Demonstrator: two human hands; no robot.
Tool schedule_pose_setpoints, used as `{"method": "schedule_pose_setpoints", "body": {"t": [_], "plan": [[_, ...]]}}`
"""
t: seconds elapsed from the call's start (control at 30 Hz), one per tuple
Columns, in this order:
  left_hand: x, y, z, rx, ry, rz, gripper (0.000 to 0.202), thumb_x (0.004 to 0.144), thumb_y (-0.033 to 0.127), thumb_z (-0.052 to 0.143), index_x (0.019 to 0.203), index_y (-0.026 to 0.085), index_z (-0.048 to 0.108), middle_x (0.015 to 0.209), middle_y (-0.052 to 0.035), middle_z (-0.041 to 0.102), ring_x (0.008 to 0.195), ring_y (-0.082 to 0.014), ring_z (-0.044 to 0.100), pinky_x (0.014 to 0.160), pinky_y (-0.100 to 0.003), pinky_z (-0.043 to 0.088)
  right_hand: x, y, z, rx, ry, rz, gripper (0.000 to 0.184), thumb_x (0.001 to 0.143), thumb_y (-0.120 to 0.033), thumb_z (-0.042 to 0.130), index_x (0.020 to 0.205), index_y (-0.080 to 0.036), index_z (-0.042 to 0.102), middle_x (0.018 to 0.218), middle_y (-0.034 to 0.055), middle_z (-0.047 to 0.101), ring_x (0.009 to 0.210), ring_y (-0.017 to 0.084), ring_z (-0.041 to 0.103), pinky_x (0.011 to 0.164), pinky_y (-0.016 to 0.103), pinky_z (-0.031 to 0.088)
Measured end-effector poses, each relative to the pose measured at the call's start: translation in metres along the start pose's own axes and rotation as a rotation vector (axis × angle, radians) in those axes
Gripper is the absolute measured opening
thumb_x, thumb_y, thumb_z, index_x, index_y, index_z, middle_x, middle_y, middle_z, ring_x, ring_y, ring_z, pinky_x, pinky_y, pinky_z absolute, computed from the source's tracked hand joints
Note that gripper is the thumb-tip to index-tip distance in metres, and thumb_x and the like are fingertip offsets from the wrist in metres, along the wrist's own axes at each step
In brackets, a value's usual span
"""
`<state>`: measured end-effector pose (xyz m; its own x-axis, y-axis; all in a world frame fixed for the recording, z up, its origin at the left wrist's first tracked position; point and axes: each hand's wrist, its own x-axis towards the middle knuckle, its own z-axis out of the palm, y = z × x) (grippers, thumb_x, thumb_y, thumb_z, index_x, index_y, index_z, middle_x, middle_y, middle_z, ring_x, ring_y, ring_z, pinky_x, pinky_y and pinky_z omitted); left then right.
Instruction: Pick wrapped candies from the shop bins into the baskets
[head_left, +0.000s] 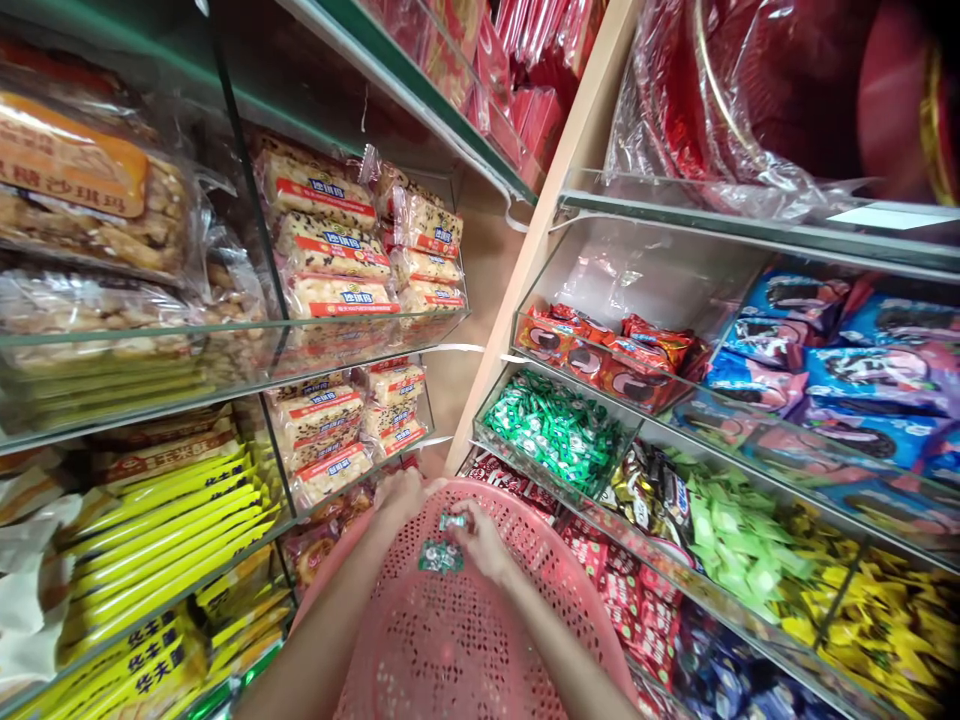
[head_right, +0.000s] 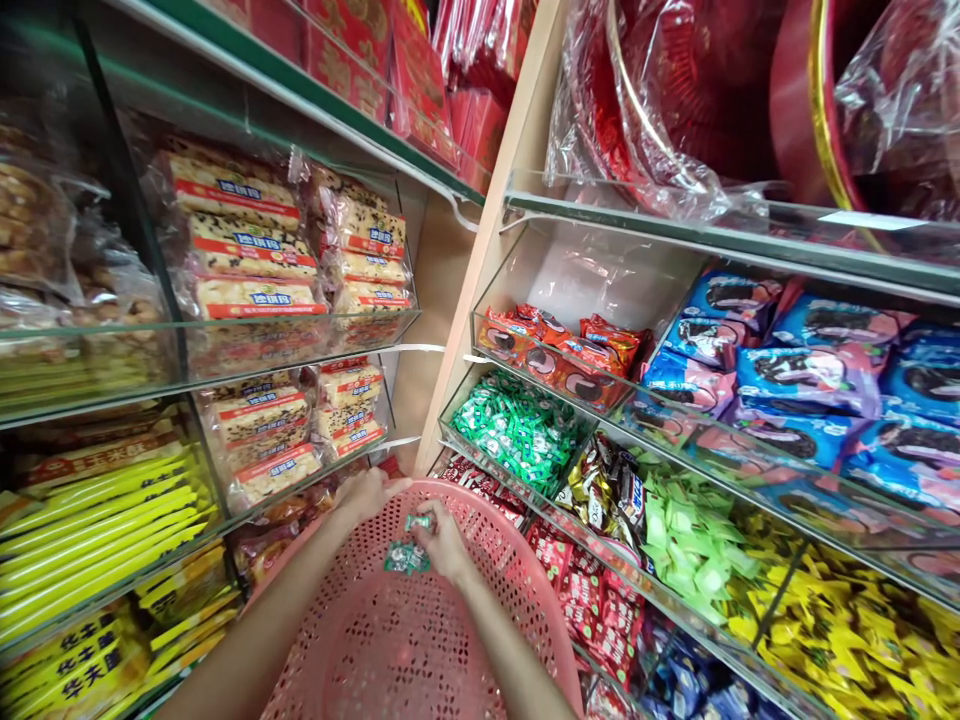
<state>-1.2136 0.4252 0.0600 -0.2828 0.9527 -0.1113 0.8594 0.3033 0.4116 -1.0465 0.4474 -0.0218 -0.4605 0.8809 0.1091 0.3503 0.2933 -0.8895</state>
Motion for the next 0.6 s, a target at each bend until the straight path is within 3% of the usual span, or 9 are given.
{"method": "schedule_pose_setpoints", "body": {"t": [0.2,0.33,0.43,0.5,0.6], "plan": [[-0.001,0.001,-0.001,0.005,-0.001,-0.012,0.065,0.077,0.067,0.036,0.1,0.014,0.065,0.107,-0.0203,0.066,0.103,-0.0351,0.059,0.082,-0.04,0.045,-0.002,0.014,0.012,-0.091,-0.067,0.125,0.016,0.072,-0.026,0.058,0.082,-0.02,0.047,0.052,-0.008,0.046,0.047,0.012,0.05,0.048,0.023,0.04],[0.003,-0.002,0.004,0.005,0.005,0.011,0.067,0.077,0.069,0.031,0.093,0.015,0.067,0.103,-0.02,0.067,0.1,-0.0354,0.061,0.08,-0.041,0.046,-0.008,0.007,0.01,-0.258,0.038,0.121,0.018,0.071,-0.023,0.061,0.087,-0.021,0.051,0.068,-0.001,0.057,0.066,0.018,0.058,0.061,0.027,0.042],[0.006,-0.004,0.007,0.01,0.012,0.035,0.069,0.078,0.07,0.027,0.09,0.015,0.068,0.101,-0.0199,0.068,0.099,-0.0352,0.061,0.079,-0.042,0.046,-0.012,-0.013,0.001,-0.569,0.166,0.049,0.014,0.077,-0.025,0.057,0.09,-0.02,0.054,0.089,0.008,0.062,0.086,0.023,0.059,0.07,0.031,0.04],[0.007,-0.005,0.007,0.013,0.014,0.034,0.071,0.077,0.071,0.028,0.092,0.015,0.067,0.101,-0.0204,0.068,0.099,-0.0355,0.061,0.08,-0.042,0.046,-0.012,-0.035,-0.009,-0.726,0.208,-0.017,0.011,0.083,-0.027,0.05,0.088,-0.02,0.056,0.093,0.0096,0.063,0.086,0.023,0.059,0.07,0.03,0.04],[0.006,-0.006,0.007,0.013,0.015,0.017,0.072,0.075,0.073,0.03,0.094,0.014,0.066,0.103,-0.0207,0.067,0.1,-0.0359,0.061,0.081,-0.043,0.046,-0.008,-0.075,-0.034,-0.745,0.263,-0.177,0.021,0.09,-0.029,0.039,0.088,-0.02,0.058,0.088,0.0075,0.064,0.081,0.019,0.059,0.071,0.028,0.04]]}}
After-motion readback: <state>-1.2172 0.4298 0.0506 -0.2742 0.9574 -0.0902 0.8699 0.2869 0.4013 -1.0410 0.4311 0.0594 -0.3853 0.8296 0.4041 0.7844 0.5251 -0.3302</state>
